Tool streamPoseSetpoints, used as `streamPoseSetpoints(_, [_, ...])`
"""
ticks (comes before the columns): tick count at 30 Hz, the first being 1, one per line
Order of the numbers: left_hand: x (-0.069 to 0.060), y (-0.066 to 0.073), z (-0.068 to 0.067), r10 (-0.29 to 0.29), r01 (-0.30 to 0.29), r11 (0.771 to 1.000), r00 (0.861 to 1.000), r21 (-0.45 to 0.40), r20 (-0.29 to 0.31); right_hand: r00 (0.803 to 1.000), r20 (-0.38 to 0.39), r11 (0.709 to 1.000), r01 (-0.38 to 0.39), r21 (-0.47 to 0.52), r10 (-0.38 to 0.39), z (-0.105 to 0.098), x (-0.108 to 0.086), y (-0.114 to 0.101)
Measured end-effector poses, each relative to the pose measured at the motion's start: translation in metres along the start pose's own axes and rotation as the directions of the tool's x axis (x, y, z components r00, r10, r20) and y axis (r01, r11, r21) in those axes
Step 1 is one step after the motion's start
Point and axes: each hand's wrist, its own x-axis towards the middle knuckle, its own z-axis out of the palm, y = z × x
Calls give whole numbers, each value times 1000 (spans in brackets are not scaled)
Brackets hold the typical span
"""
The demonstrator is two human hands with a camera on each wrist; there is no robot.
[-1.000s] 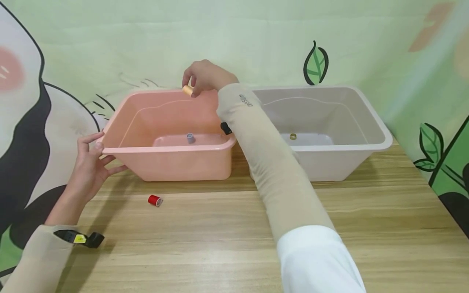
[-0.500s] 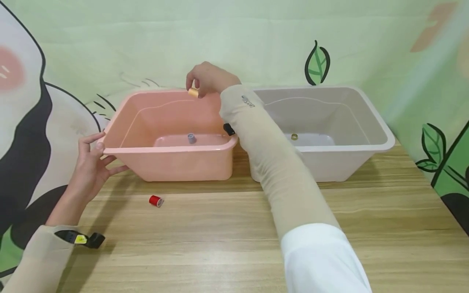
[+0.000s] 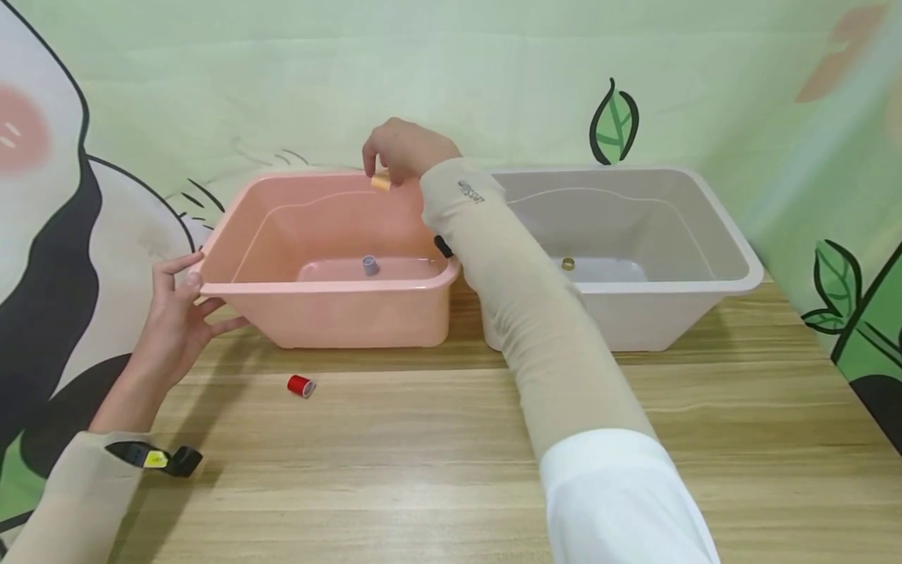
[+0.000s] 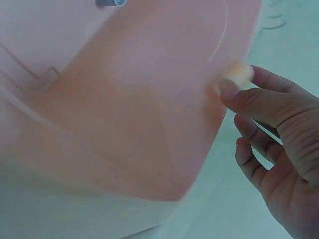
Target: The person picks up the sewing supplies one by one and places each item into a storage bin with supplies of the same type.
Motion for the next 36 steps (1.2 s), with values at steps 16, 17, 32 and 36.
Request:
streamPoseSetpoints(16, [0,0,1,-5,5,1000,1000,24,-6,1000,-13,999,-10,-30,10,-6,-4,2])
streamPoseSetpoints(17, [0,0,1,-5,5,999,1000,32,-5,1000,-16,1000,-10,-28,9,-7,-5,2])
streamPoseSetpoints(32, [4,-3,2,-1,1,1000,1000,-5,3,988,-141,998,63,-17,-65,-25,-15,-4])
streamPoseSetpoints(36, [6,-3,3,-3,3,1000,1000,16,0,977,-205,997,63,48,-52,-28,-23,-7])
